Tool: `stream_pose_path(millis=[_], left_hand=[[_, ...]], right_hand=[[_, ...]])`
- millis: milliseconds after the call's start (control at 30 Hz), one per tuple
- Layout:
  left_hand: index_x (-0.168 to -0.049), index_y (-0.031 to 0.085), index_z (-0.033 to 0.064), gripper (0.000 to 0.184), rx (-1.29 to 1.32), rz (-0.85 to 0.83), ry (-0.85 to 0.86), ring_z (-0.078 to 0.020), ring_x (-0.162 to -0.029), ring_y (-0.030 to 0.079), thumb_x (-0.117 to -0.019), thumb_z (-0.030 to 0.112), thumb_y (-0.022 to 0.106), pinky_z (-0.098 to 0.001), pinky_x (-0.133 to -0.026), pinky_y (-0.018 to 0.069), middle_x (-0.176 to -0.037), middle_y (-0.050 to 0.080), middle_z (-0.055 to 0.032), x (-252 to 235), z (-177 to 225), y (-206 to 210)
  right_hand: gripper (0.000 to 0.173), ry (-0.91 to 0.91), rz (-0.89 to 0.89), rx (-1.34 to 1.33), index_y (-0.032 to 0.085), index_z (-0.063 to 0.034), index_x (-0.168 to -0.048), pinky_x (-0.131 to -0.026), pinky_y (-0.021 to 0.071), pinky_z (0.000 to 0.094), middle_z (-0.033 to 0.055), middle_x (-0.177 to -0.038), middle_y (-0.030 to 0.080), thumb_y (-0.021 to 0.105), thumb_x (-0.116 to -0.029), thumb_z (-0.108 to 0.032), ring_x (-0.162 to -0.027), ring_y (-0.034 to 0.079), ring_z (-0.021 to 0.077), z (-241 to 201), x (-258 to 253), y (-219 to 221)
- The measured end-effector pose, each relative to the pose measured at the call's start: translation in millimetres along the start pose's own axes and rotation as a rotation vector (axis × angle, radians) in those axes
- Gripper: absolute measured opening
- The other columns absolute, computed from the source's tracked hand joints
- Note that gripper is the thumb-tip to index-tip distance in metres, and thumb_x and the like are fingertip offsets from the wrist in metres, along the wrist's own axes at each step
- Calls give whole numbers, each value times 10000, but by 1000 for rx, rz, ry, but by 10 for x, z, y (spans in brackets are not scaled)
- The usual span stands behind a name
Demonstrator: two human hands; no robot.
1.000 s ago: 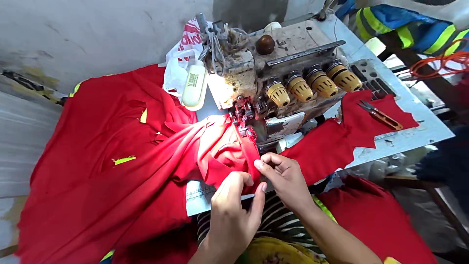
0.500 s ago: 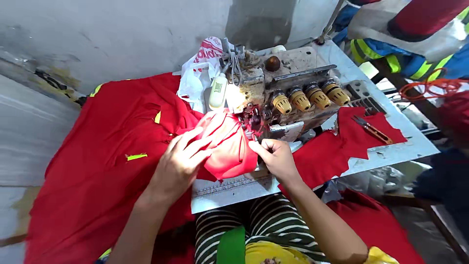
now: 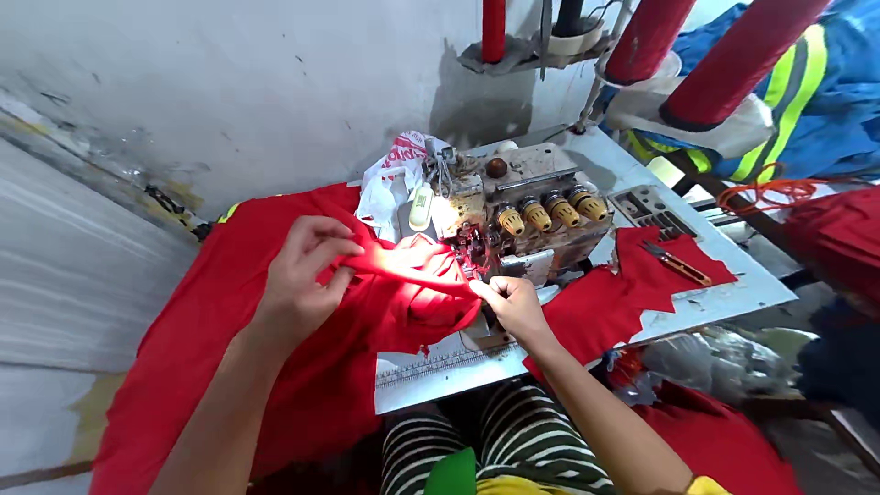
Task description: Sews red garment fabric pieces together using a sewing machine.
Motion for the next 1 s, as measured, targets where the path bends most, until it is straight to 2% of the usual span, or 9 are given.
stream_pose_path(millis=[67, 167, 267, 400, 467, 567, 700, 833, 1000], left_hand=[[-848, 728, 30, 205, 177, -141, -50, -227, -1248, 556, -929, 170, 602, -398, -1075, 444, -1157, 651, -97, 40, -85, 70], [-906, 736, 180, 383, 511, -420, -195, 48, -1197, 571, -1054, 408, 467, -233, -1062, 457, -1149, 703, 149, 117, 0, 91], [-1000, 694, -4, 306, 439, -339, -297, 107, -921, 581, -1045, 152, 434, -145, -888, 480, -936, 668, 79, 77, 112, 25], [-1170, 618, 233, 212, 653, -191, -290, 135, -742, 551, -1060, 314, 455, -66, -640, 447, -966, 664, 205, 33, 200, -105], [-1141, 626, 318, 274, 716, -213, -219, 133, -874, 601, -1021, 534, 508, -84, -732, 495, -1066, 677, 226, 17, 299, -152], [-946, 664, 182, 366, 427, -273, -81, 49, -963, 597, -864, 533, 727, -208, -921, 470, -930, 659, 133, 0, 304, -192], [-820, 667, 63, 230, -64, -398, -89, -226, -830, 635, -772, 247, 795, -529, -849, 399, -820, 654, -72, 72, 114, 43], [-793, 740, 63, 137, 110, -223, -73, -227, -1077, 643, -870, 160, 680, -482, -952, 461, -967, 719, -50, 134, -38, 77], [-841, 668, 224, 299, 600, -230, -50, -18, -1235, 565, -1007, 457, 584, -239, -1061, 466, -1021, 685, 151, 164, 209, -185]], right_hand=[[490, 12, -10, 25, 369, -162, -561, -539, 311, 197, -106, -546, 363, 660, -955, -179, -518, 356, -18, -4, -12, -17], [458, -55, 33, 75, 388, -144, -565, -542, 314, 203, -100, -549, 368, 639, -945, -193, -521, 363, -15, -4, -12, -30], [342, -440, 254, 116, 545, -24, -621, -558, 394, 196, 18, -605, 518, 663, -905, -172, -576, 486, 36, -230, 205, 11], [288, -856, 125, 166, 655, -115, -1032, -1026, 482, 372, 153, -1205, 655, 724, -925, -374, -1195, 597, 250, -758, 360, 288], [246, -866, 46, 144, 729, -74, -1008, -1003, 489, 519, 187, -1184, 699, 747, -866, -274, -1182, 633, 341, -880, 266, 384], [151, -782, -118, -5, 760, -56, -877, -969, 519, 341, 53, -955, 751, 716, -895, -199, -1038, 679, 135, -893, 128, 293], [192, -747, -210, -32, 737, -38, -879, -926, 509, 228, 37, -920, 733, 675, -947, -206, -983, 659, 49, -852, 186, 118], [212, -728, -284, -65, 672, -3, -925, -860, 512, 160, 31, -929, 691, 601, -1002, -187, -939, 628, -17, -793, 226, 71], [193, -750, -313, -118, 670, -11, -970, -892, 521, 149, -12, -972, 712, 604, -1011, -188, -970, 631, -63, -837, 228, 49]])
Point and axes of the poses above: each hand's wrist, its own x-axis away from the middle knuckle, its own y-axis out of the palm, z = x × y, the point moved 6 cm from there along -x, towards the middle knuckle
